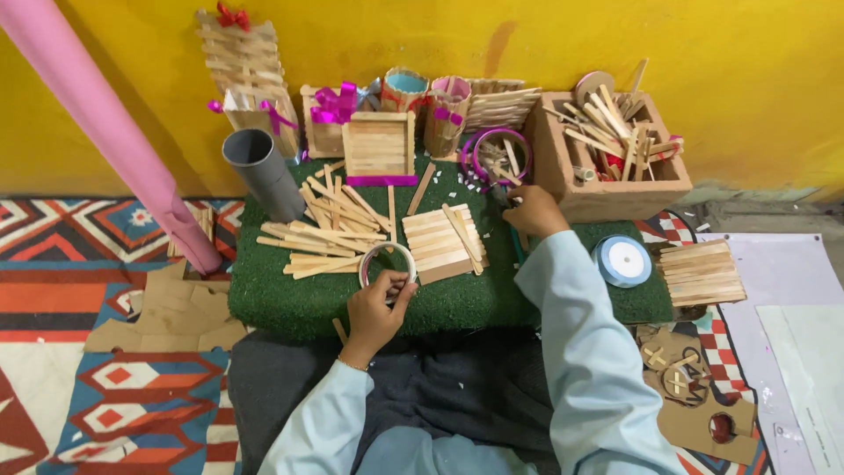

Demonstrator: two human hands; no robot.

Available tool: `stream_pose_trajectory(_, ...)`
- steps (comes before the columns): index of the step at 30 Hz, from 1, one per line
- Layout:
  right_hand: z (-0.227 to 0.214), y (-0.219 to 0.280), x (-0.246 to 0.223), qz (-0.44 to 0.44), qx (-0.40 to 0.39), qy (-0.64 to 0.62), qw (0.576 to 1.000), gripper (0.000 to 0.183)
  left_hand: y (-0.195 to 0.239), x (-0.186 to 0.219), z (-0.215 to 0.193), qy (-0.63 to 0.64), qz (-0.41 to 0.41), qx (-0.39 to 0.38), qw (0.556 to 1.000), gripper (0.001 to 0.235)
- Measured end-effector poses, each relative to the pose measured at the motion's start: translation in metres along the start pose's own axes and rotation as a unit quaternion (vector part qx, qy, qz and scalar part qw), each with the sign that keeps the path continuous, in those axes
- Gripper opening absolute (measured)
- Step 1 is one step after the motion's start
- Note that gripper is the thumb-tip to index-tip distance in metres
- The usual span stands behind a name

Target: The person assembles a craft structure by taking wooden blocks and applying tape to them with both hands, using scissors to cut the tape from a roll.

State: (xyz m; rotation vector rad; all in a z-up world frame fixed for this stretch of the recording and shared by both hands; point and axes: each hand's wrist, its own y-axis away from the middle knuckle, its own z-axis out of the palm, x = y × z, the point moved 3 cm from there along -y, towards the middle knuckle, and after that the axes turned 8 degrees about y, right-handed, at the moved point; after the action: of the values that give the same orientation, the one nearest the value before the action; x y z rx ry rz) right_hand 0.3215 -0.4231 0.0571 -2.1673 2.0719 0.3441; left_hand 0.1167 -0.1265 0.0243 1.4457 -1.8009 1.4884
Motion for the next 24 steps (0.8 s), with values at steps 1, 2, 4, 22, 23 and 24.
stream_pose_trajectory(1,-0.006,0.012,-0.005,-0.001,-0.005,0.001,1.0,0.046,0.002,0.001,0.0,0.0,-0.006,0.0,1.0,0.019)
stream_pose_trajectory(2,-0.015,0.022,-0.011,0.007,-0.004,0.001,1.0,0.049,0.001,0.001,-0.001,0.007,-0.001,0.003,1.0,0.019)
stream_pose_trajectory(4,-0.028,0.035,-0.022,0.01,-0.004,0.001,1.0,0.051,-0.001,0.0,-0.002,0.014,0.002,0.009,1.0,0.018)
stream_pose_trajectory(22,0.039,0.187,-0.121,-0.098,0.125,-0.364,0.918,0.054,0.012,-0.009,-0.088,0.358,-0.05,0.137,0.922,0.02)
stream_pose_trajectory(23,0.066,0.201,-0.129,-0.111,0.092,-0.404,0.903,0.056,0.017,-0.005,-0.099,0.34,-0.034,0.162,0.926,0.022)
stream_pose_trajectory(24,0.092,0.214,-0.139,-0.124,0.061,-0.443,0.886,0.058,0.018,-0.002,-0.112,0.321,-0.016,0.186,0.928,0.024)
